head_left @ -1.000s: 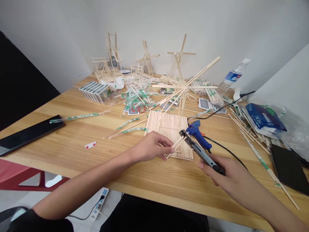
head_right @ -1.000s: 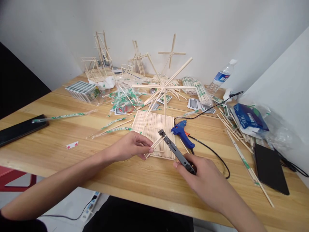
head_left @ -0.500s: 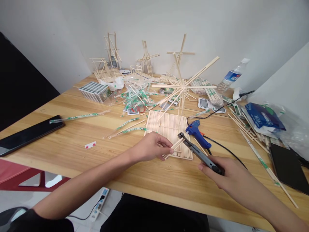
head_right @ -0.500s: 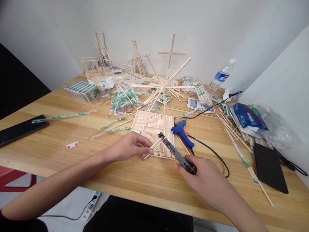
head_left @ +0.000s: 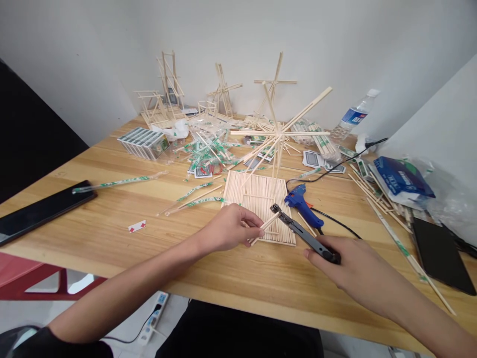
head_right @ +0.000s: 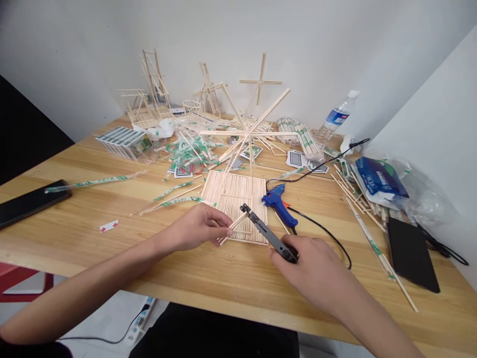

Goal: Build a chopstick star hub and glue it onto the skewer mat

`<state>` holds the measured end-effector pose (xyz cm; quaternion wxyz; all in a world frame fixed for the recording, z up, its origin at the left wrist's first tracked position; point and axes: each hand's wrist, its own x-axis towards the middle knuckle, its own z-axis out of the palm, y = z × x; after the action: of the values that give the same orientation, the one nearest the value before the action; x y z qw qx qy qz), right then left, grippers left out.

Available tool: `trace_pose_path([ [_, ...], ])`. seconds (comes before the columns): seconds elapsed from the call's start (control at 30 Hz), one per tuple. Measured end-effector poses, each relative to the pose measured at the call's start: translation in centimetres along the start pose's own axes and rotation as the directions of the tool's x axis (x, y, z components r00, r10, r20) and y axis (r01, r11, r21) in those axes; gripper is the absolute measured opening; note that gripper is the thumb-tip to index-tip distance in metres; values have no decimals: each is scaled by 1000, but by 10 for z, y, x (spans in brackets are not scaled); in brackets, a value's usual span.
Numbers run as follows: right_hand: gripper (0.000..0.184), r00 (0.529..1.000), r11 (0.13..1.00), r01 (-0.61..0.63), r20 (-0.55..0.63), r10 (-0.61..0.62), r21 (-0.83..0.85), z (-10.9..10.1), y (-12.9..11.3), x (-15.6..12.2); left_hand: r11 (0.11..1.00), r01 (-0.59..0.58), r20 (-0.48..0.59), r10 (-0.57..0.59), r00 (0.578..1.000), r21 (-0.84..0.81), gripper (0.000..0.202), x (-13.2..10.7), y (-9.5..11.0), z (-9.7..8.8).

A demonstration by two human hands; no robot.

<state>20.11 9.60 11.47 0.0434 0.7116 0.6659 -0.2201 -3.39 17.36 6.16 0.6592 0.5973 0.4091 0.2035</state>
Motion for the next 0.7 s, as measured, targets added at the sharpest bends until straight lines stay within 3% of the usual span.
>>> trace_pose_path([
  [0.47, 29, 998, 978, 40, -29, -47, -204, -8, -4, 15, 985, -101, -60, 110, 992, 137, 16, 3, -8, -4],
  [0.7, 37, 999, 972, 13, -37, -22, -235, -3, 0, 21, 969, -121, -84, 142, 986, 215, 15, 1, -7, -4],
])
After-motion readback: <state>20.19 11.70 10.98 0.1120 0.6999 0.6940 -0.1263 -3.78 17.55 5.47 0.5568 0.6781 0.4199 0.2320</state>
